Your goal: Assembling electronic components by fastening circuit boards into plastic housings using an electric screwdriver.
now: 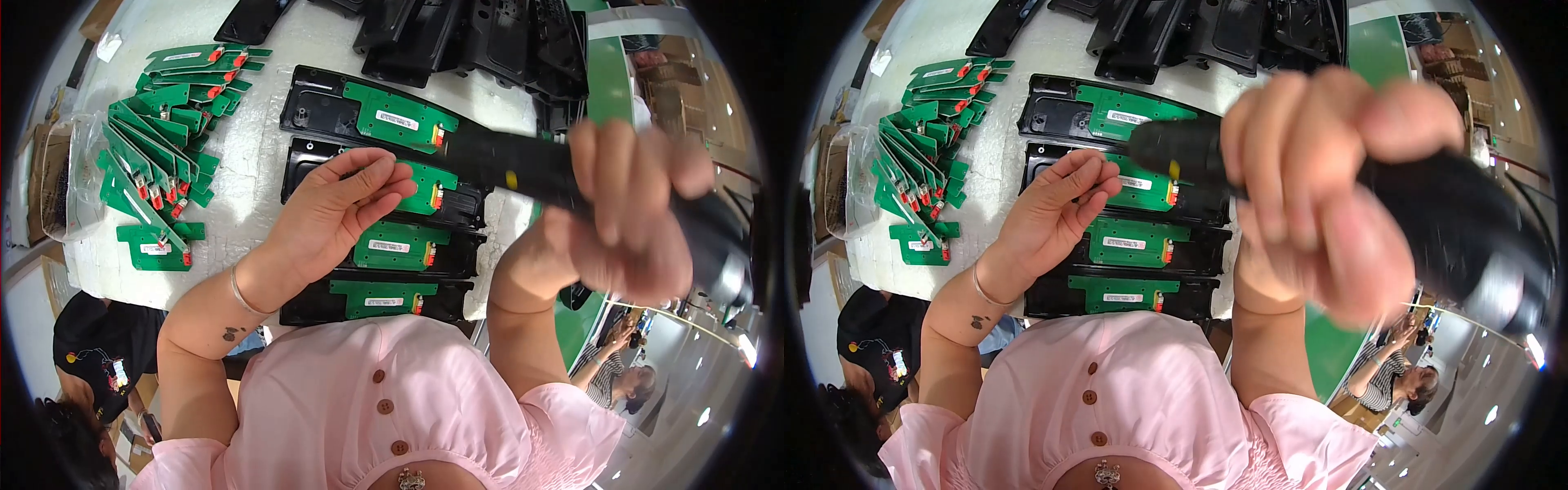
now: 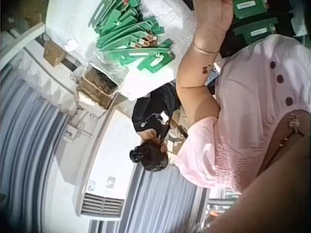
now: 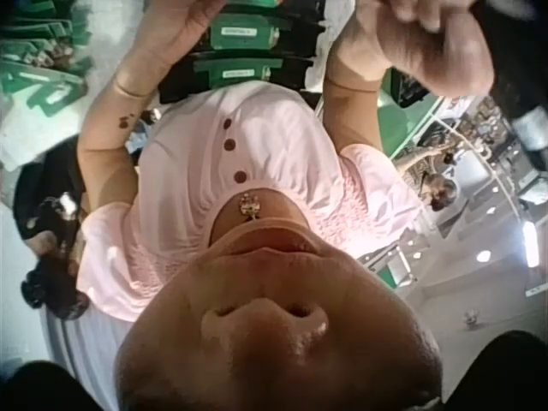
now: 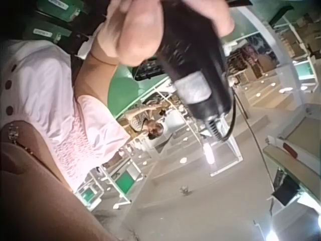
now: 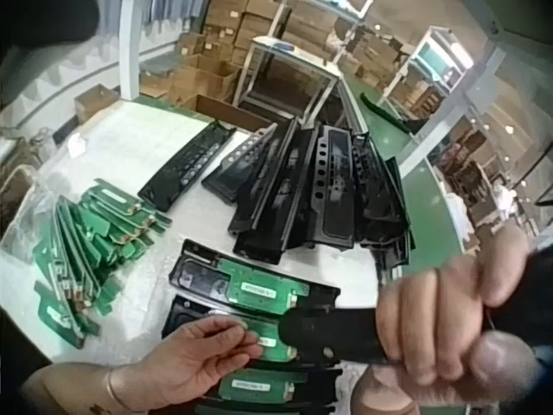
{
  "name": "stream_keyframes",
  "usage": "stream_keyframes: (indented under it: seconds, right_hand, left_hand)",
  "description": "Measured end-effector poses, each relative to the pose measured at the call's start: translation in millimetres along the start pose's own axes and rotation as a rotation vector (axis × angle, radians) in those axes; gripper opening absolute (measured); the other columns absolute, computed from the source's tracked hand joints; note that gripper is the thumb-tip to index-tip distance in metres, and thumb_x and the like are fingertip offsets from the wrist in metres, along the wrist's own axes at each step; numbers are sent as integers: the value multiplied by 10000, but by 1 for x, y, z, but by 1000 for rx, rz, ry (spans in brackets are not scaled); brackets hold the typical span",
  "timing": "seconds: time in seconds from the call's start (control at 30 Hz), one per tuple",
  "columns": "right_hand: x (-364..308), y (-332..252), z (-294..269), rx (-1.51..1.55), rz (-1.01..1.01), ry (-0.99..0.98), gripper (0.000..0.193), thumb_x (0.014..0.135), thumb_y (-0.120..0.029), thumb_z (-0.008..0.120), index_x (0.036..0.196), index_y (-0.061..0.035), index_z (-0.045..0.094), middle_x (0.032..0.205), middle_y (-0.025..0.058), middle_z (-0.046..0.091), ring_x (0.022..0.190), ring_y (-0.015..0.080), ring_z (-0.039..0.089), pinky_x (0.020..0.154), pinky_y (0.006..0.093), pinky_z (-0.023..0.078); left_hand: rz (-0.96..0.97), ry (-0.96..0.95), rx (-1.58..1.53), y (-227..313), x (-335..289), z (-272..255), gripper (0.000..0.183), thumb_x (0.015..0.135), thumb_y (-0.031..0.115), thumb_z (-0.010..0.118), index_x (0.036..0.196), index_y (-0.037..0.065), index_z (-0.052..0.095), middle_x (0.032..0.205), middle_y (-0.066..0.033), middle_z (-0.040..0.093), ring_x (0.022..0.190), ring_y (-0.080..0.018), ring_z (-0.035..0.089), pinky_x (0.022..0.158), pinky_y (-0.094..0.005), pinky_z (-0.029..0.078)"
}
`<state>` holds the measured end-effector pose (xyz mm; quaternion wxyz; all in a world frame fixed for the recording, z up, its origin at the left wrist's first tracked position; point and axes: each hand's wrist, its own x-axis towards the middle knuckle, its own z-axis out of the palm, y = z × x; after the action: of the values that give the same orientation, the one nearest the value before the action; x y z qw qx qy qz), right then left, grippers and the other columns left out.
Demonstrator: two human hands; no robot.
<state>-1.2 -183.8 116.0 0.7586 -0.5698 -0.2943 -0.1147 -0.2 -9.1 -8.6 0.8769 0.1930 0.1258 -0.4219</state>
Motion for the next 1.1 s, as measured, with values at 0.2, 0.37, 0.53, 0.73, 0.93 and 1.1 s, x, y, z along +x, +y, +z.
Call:
stream_keyframes:
  seconds: [0.2,0.37,0.53,0.73,0.93,1.1]
  right_hand:
    - [-12,-12,18,31,51,-47,195,649,-71,509,791,-106,381,598,-53,477,544,55,456,567,189,338]
    - [-12,-7,19,32,35,-96,192,660,-85,505,800,-102,376,606,-53,476,550,55,455,567,191,338]
    - [-13,0,21,61,40,-17,234,656,-83,514,870,-74,419,614,-55,473,556,53,454,564,195,334]
    - [-17,17,18,-2,-74,29,353,626,-17,496,974,-58,457,593,-67,416,520,66,401,569,218,321]
    - [-2,60,-22,-242,-50,473,170,675,-19,446,844,-9,458,565,52,418,469,145,392,519,313,372]
    - [0,66,-31,-281,18,522,164,666,-46,441,823,-12,478,572,57,416,497,158,392,572,342,379]
  left_hand:
    - [-17,-109,-45,-1,-2,-6,156,832,147,540,934,31,563,876,-60,594,808,-125,590,679,-175,499]
    - [-49,-88,-80,-1,-4,-3,157,829,195,548,877,47,567,819,-36,585,728,-93,574,629,-164,486]
    - [-71,-90,-97,-2,-1,-9,187,823,242,558,850,56,565,791,-28,575,706,-93,564,621,-178,478]
    - [-30,-105,-64,-7,-3,3,289,849,281,509,945,12,555,859,-68,583,805,-145,576,706,-220,481]
    - [-112,-36,-56,-11,-5,4,327,897,172,406,1100,-81,448,1046,-220,533,988,-292,541,833,-296,472]
    - [-95,-168,148,-12,-7,-1,241,888,129,419,1053,-32,487,977,-156,570,894,-231,587,779,-267,493]
